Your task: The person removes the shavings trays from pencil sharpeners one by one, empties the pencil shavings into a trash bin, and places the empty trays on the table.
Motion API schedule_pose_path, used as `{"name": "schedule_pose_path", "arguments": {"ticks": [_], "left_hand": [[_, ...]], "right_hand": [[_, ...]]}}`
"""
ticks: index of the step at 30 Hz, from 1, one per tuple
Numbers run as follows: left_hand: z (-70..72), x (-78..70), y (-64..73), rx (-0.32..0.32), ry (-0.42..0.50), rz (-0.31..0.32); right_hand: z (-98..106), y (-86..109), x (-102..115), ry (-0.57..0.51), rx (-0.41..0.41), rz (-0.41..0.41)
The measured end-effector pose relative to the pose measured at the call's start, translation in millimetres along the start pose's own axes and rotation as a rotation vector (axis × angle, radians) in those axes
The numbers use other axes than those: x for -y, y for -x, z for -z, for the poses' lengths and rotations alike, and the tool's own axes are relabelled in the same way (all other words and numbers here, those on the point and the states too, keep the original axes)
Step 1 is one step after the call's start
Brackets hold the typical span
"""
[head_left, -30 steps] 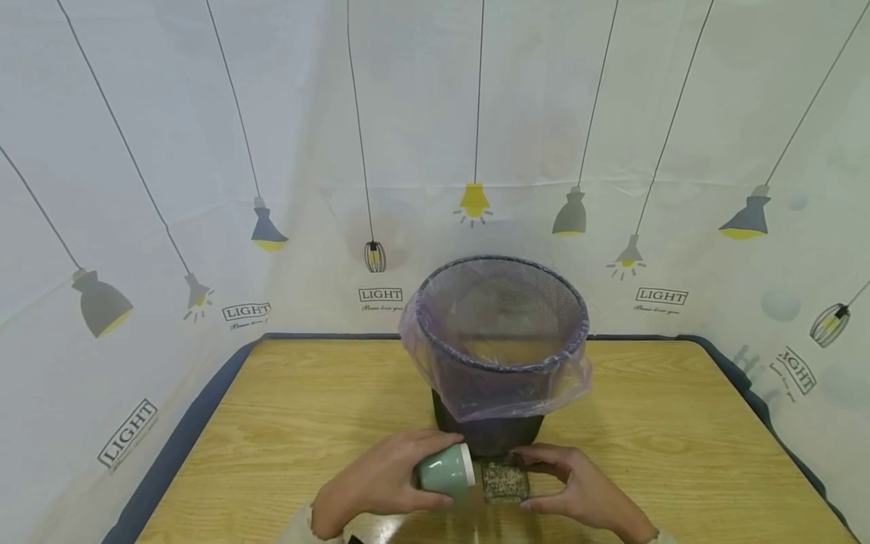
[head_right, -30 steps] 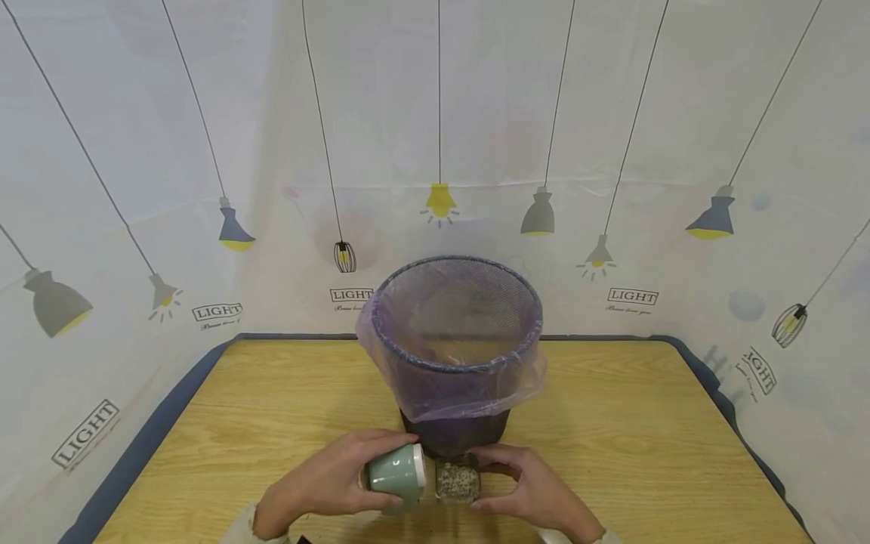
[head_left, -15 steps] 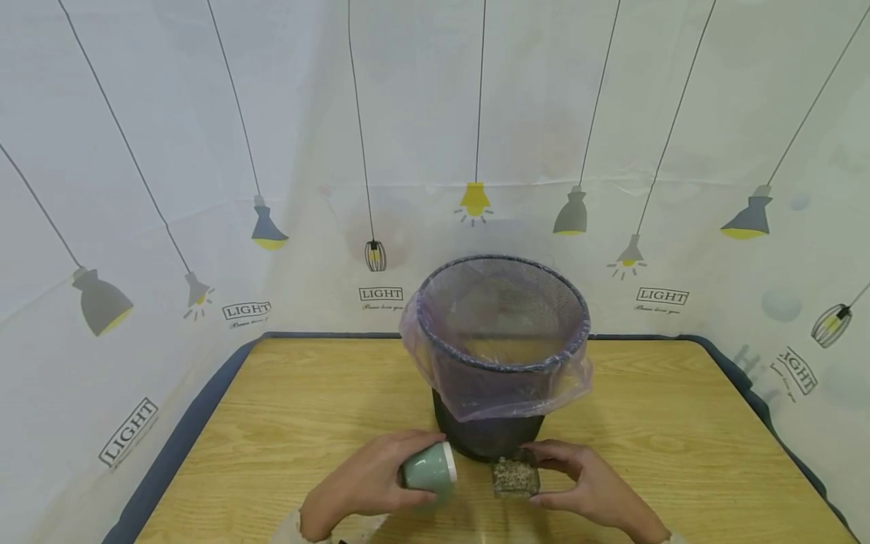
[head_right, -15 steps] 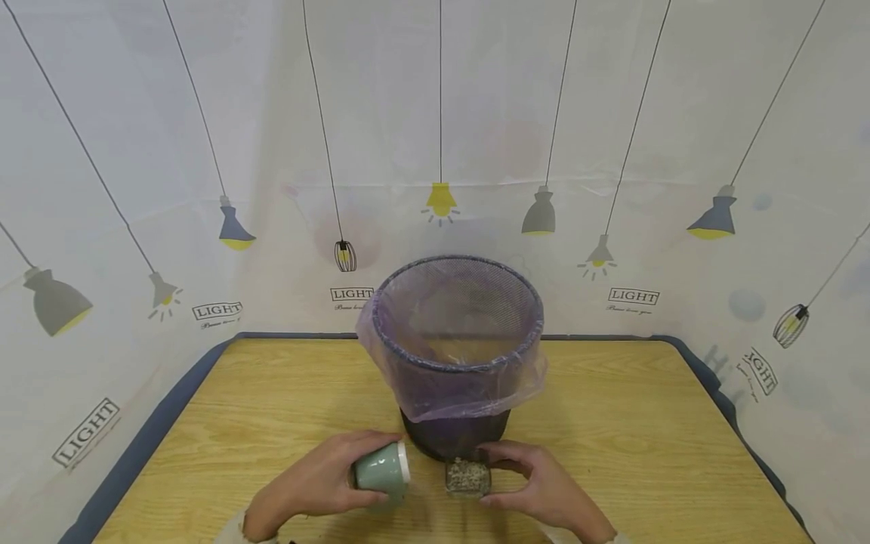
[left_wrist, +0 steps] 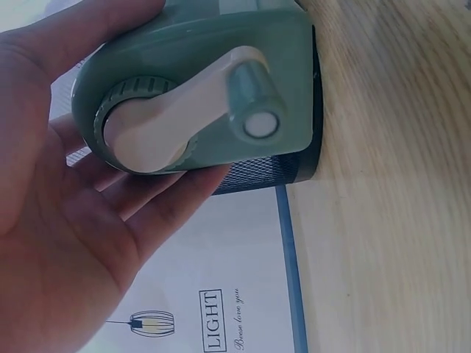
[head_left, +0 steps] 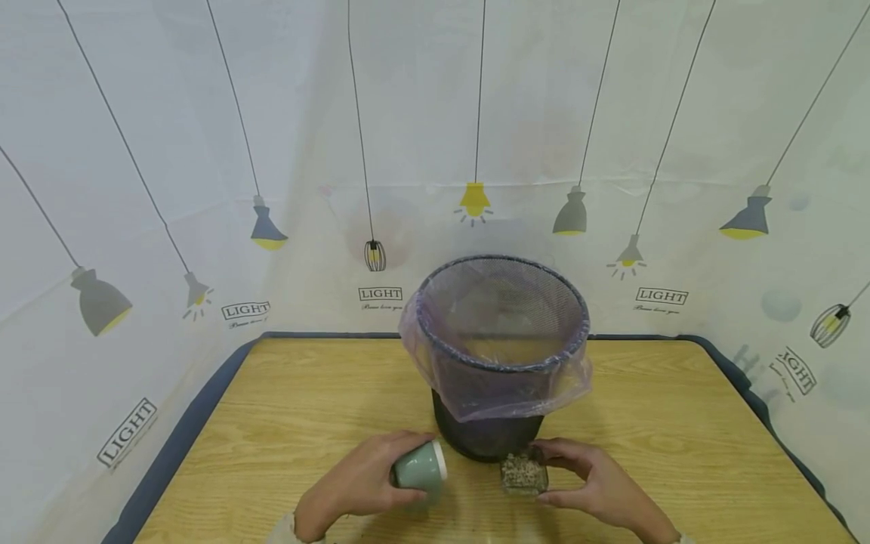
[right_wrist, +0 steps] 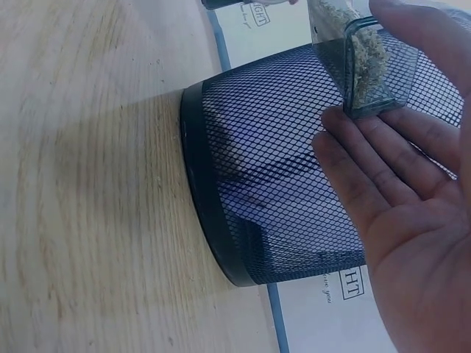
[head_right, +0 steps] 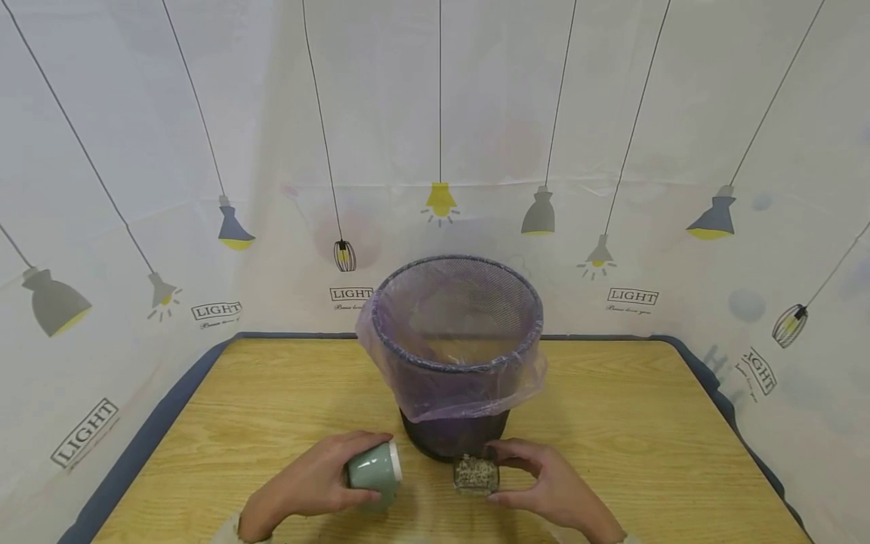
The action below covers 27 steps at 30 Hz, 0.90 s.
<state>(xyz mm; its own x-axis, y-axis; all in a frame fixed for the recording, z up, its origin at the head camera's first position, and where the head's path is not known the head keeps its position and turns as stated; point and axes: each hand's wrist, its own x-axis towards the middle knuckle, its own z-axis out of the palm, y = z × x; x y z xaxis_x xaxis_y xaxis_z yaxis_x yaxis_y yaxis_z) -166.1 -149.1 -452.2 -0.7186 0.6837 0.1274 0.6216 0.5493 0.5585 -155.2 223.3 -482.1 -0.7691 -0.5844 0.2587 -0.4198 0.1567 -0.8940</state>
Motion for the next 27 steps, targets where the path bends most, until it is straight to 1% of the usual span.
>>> {"name": "schedule_pose_path", "arguments": {"ticks": [7, 16, 21, 27], "left_hand": [[-1.6, 5.4, 2.6, 0.001, -0.008, 0.033], [-4.0, 12.2, 4.5, 0.013, -0.026, 0.090], [-3.7, 13.9, 6.3, 0.010, -0.036, 0.104], [-3.8, 16.6, 9.1, 0.003, -0.049, 0.114]], "right_hand": [[3.0, 1.4, -0.7, -0.002, -0.006, -0.027], [5.7, 3.4, -2.7, 0.007, -0.012, 0.004], [7.8, 5.2, 0.0, 0.021, -0.023, 0.014], [9.8, 6.5, 1.7, 0.006, -0.031, 0.006]]}}
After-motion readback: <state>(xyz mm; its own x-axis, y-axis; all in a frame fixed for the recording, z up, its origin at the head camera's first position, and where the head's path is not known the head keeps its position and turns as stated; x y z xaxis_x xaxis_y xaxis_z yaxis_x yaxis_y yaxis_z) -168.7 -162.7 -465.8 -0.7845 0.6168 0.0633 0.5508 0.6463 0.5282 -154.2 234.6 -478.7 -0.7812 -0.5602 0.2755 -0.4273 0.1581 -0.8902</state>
